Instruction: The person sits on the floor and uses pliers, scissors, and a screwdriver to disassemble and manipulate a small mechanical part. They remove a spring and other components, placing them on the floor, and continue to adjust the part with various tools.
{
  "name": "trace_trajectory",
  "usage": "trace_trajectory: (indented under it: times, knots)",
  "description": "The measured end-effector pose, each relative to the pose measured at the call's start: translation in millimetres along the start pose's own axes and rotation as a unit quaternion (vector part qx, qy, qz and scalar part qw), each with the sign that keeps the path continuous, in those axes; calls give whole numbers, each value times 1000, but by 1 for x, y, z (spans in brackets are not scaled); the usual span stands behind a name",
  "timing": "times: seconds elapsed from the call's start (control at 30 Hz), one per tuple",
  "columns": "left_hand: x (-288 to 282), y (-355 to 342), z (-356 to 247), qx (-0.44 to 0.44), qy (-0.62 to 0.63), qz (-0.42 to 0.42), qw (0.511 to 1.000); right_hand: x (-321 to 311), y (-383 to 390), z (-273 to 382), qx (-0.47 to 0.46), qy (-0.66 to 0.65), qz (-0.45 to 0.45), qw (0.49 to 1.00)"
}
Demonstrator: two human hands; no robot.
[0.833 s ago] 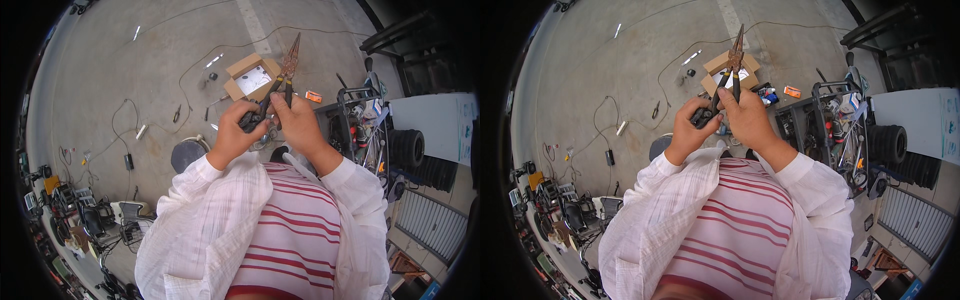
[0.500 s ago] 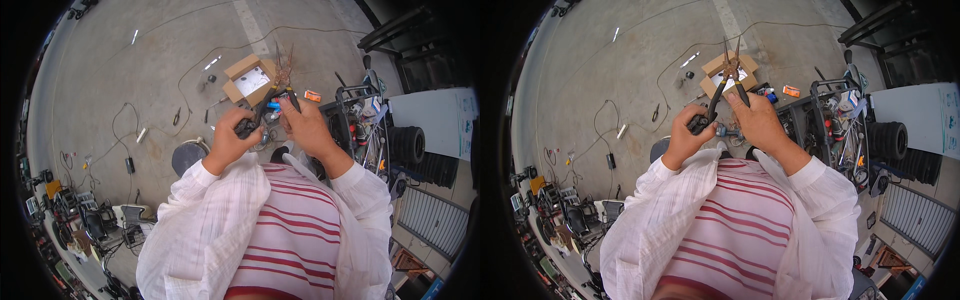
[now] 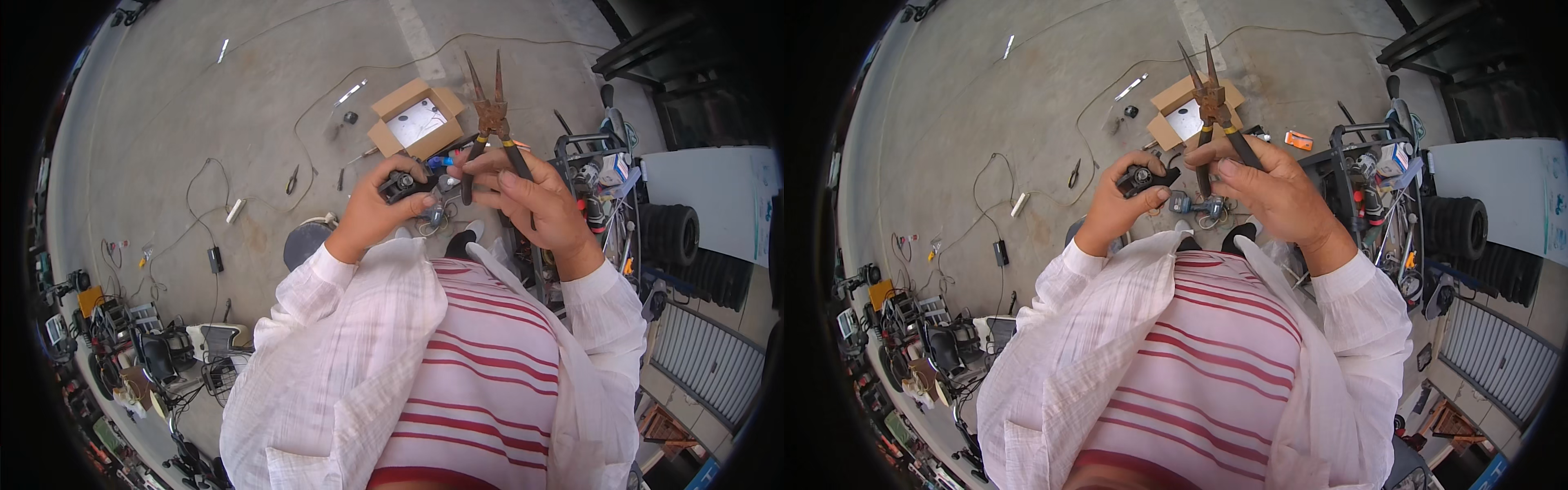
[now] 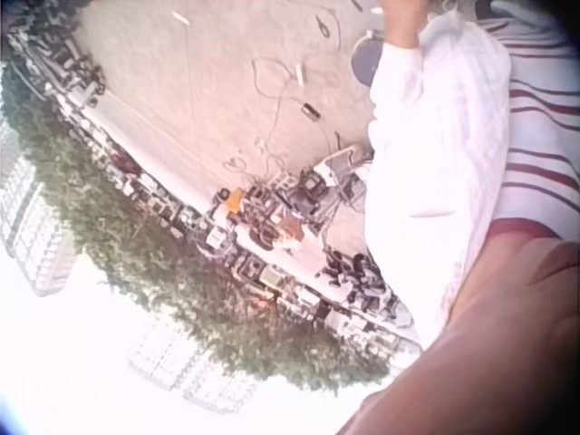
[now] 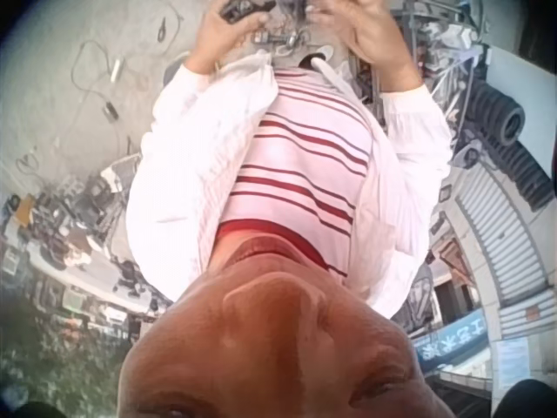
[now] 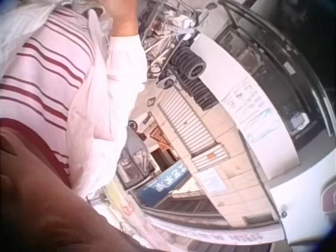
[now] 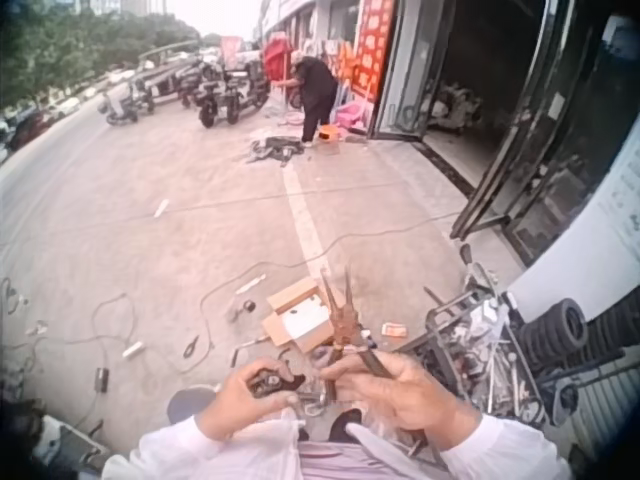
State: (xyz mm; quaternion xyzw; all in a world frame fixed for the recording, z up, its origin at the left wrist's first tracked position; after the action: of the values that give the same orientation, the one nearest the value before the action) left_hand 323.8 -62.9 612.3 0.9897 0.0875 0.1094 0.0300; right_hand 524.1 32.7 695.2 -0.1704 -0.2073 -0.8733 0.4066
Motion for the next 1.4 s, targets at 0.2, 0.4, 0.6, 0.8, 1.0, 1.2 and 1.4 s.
trace_trajectory:
  times: [0.2, 0.4, 0.6, 0.8, 1.0, 1.2, 1.4]
  knots:
    - [-13, -7, -6, 37, -29, -71, 996, 14, 15, 26, -121, 671, -20, 731]
    - [-17, -9, -8, 108, -48, -96, 988, 28, 10, 43, -212, 803, -27, 556]
    - [-18, -10, -9, 140, -104, -103, 979, 43, 5, 59, -237, 854, 5, 463]
    - [-16, -6, -17, 164, -78, -126, 975, 66, -1, 69, -239, 884, 36, 399]
    - [-19, -7, -16, 183, -76, -138, 970, 79, -7, 71, -234, 906, 63, 346]
    - [-17, -8, -14, 166, -150, -156, 962, 89, -9, 74, -207, 933, 91, 278]
    - [-16, -7, -14, 126, -186, -184, 957, 107, -12, 76, -130, 957, 118, 232]
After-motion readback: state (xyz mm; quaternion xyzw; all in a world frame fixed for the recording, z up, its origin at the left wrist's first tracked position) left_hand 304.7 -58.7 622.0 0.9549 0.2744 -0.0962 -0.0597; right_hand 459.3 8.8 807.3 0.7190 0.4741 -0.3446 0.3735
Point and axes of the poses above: each hand's wrist, its own y-axis away from the middle knuckle, its own x-axis out of the palm, z = x × y, the point moved 2 cm from there along -y, towards the middle knuckle, and after that the axes turned 4 degrees about -z, right-handed, at the moved point
